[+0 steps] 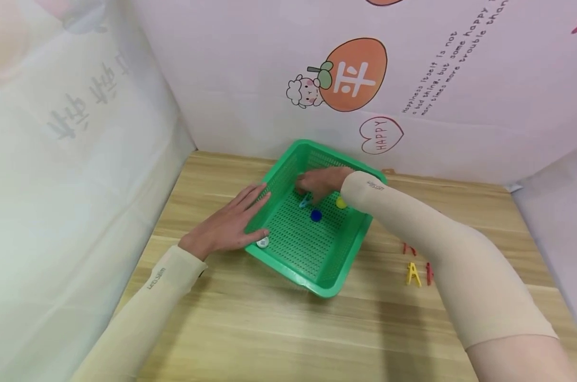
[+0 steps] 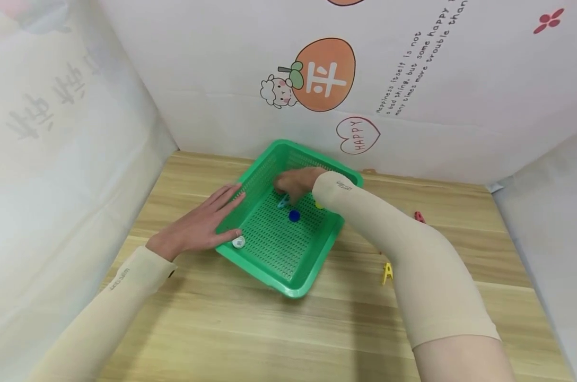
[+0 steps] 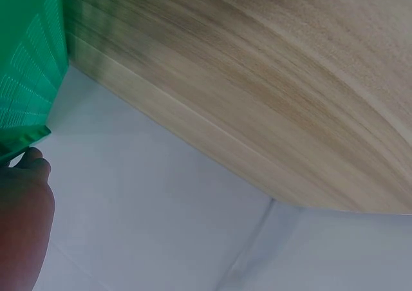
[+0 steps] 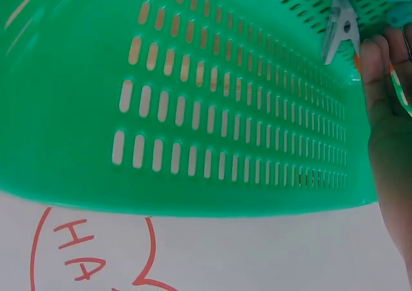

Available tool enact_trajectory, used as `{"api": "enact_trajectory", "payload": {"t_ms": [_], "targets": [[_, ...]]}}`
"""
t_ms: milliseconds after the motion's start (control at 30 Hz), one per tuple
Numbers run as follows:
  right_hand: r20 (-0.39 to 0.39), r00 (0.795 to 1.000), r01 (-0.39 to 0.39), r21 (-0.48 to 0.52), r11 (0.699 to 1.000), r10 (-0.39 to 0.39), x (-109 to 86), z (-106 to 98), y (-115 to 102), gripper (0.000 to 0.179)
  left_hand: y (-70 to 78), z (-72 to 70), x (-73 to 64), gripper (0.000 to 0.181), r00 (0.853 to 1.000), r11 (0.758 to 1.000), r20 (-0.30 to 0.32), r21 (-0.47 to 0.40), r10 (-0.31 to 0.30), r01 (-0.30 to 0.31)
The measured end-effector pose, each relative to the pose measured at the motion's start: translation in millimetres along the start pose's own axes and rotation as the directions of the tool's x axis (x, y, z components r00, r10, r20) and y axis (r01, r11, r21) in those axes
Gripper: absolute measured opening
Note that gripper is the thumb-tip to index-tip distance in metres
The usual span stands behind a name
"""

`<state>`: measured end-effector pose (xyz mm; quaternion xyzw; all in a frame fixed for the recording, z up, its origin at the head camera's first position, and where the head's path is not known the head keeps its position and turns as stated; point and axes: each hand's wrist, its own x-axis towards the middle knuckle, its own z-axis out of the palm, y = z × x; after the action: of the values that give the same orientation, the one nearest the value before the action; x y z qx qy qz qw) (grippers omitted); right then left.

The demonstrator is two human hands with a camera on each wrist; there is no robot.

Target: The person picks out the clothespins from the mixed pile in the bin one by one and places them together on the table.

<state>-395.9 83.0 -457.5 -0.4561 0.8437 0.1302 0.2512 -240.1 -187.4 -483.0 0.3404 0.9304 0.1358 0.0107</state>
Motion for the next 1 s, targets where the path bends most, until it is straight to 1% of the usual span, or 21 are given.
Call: {"api": "enact_trajectory", "payload": {"t_ms": [100, 233, 367, 467, 633, 767, 900, 1000], "targets": [[0.016, 1.000, -0.020, 0.001, 1.000, 0.020, -4.8, 3.6, 4.2, 0.030, 2.6, 0.7, 4.6, 0.087, 1.000, 1.000, -0.002, 0.007, 0.011, -0.011], [0.018, 1.000, -0.014, 0.006, 1.000, 0.013, -10.7, 4.1, 6.1, 0.026, 5.9, -0.5, 7.8, 0.087, 1.000, 1.000, 0.010, 0.013, 0.017, -0.017], [-0.038, 0.999, 0.009, 0.018, 1.000, -0.008, -18.1, -1.5, 5.9, 0.029, 8.2, -4.3, 9.5, 0.086, 1.000, 1.000, 0.009, 0.018, 0.021, -0.021], [-0.078, 0.997, 0.026, 0.029, 0.999, -0.023, -24.6, -6.7, 3.8, 0.032, 8.7, -5.9, 9.3, 0.086, 1.000, 1.000, 0.015, 0.019, 0.008, -0.008], [-0.113, 0.993, 0.049, 0.028, 0.998, -0.046, -36.3, -12.1, -0.9, 0.034, 8.6, -5.0, 8.2, 0.086, 1.000, 1.000, 0.025, 0.011, -0.005, 0.005], [-0.165, 0.983, 0.087, 0.056, 0.995, -0.077, -48.5, -16.1, -5.9, 0.032, 7.8, -3.7, 6.7, 0.087, 0.999, 1.000, 0.030, 0.009, -0.019, 0.019], [-0.206, 0.974, 0.111, 0.084, 0.990, -0.092, -64.3, -16.2, -9.8, 0.029, 6.2, -2.2, 5.0, 0.087, 0.999, 1.000, 0.030, 0.009, -0.024, 0.024], [-0.233, 0.968, 0.118, 0.080, 0.990, -0.097, -76.1, -11.0, -8.5, 0.026, 4.8, -1.5, 3.3, 0.087, 0.999, 1.000, 0.027, 0.006, -0.024, 0.023]]}}
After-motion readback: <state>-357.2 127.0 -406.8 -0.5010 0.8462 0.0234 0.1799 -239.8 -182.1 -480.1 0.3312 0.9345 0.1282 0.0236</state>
